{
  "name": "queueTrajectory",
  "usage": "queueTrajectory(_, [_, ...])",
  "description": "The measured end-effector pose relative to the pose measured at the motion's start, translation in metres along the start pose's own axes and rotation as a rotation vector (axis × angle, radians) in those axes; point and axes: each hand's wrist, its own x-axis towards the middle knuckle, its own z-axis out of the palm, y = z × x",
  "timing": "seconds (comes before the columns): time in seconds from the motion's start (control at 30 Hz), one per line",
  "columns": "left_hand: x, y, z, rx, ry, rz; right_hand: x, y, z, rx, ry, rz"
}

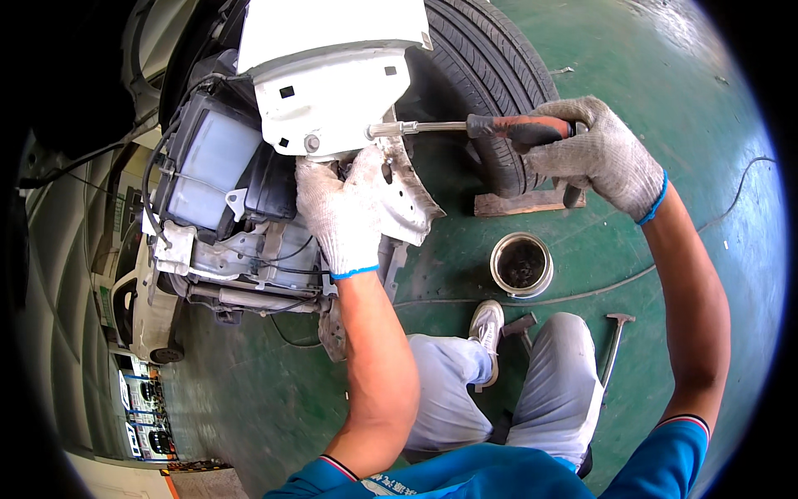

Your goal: The person uses a hammer and chisel to strike and pry at a metal component on the front undercarriage of a vehicle. They then dip a screwdriver into a can of dark liquid and apply it to the same area.

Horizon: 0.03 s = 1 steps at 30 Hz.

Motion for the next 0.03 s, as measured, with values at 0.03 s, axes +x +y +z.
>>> queueTrajectory(0.03, [-0.0007,-0.0012,-0.0010,0.024,0.007,0.009,0.0015,0.0000,0.0014,0.000,-0.004,0.000])
